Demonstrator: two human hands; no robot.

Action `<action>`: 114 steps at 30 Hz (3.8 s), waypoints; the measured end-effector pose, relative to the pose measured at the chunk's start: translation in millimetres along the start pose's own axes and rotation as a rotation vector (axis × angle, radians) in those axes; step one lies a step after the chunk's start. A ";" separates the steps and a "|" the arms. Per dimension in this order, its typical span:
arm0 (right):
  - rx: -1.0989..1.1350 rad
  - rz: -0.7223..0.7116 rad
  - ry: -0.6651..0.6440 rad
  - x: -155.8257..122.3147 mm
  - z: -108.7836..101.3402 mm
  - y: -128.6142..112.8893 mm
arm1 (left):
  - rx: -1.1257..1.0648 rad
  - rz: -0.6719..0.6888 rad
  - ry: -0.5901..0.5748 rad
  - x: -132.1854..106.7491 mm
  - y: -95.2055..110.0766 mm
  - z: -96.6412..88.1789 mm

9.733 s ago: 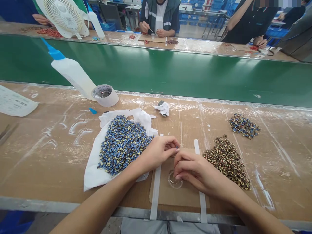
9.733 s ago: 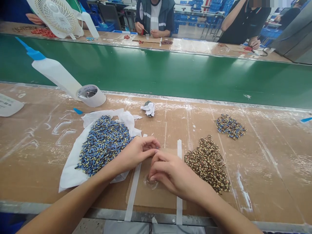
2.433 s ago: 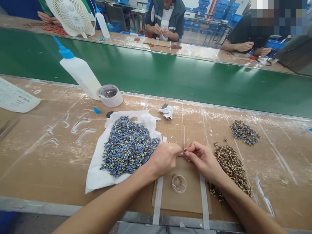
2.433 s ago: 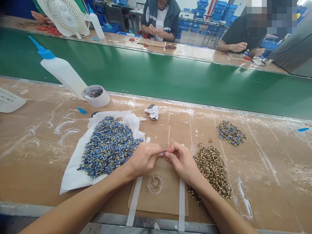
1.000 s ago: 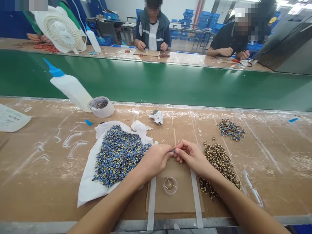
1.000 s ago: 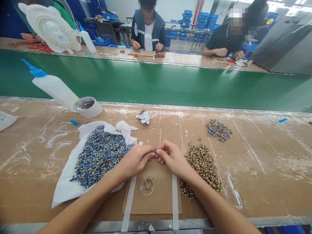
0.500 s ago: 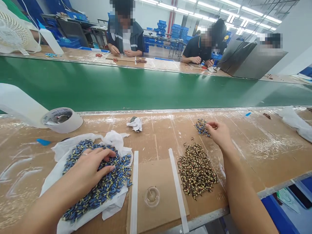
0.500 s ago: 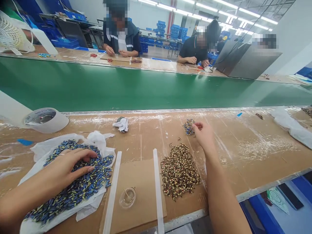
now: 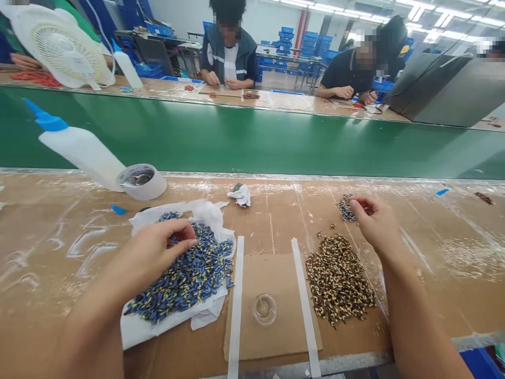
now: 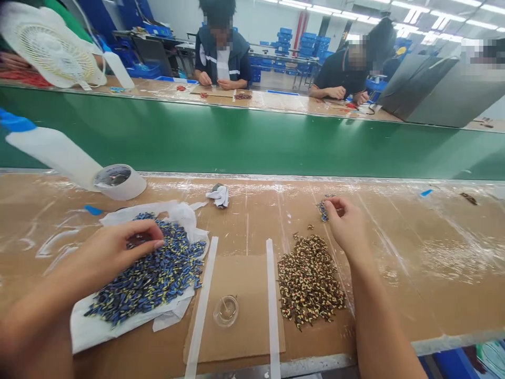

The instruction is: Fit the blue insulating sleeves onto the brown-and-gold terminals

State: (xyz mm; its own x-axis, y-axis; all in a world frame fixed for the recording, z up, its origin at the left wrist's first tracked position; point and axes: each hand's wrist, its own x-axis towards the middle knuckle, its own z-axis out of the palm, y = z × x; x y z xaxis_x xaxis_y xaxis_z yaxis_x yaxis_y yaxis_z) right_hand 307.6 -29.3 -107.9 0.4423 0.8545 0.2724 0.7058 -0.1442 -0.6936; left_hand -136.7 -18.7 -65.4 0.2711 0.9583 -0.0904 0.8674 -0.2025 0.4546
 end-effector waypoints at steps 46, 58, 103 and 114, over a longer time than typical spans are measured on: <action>0.581 -0.548 -0.609 -110.1 47.1 -98.6 | -1.363 0.095 -0.486 -0.5 86.8 84.9; 0.511 -0.472 -0.618 -108.0 46.2 -97.1 | -0.709 0.347 -0.177 -5.9 90.5 79.6; 0.483 -0.422 -1.141 -111.3 39.3 -99.6 | -0.447 0.343 -0.074 4.8 80.2 96.4; 0.669 -0.099 -0.566 -104.7 36.3 -85.6 | -0.417 0.375 -0.105 1.5 84.3 100.8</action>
State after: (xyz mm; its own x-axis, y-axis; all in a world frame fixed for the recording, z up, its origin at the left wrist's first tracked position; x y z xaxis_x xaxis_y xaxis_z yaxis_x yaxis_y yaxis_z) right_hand 180.8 -88.3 -101.3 -0.0694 0.9922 0.1034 0.1755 0.1142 -0.9778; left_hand -21.1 -54.7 -116.5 0.5871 0.8067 0.0670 0.4712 -0.4079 0.7821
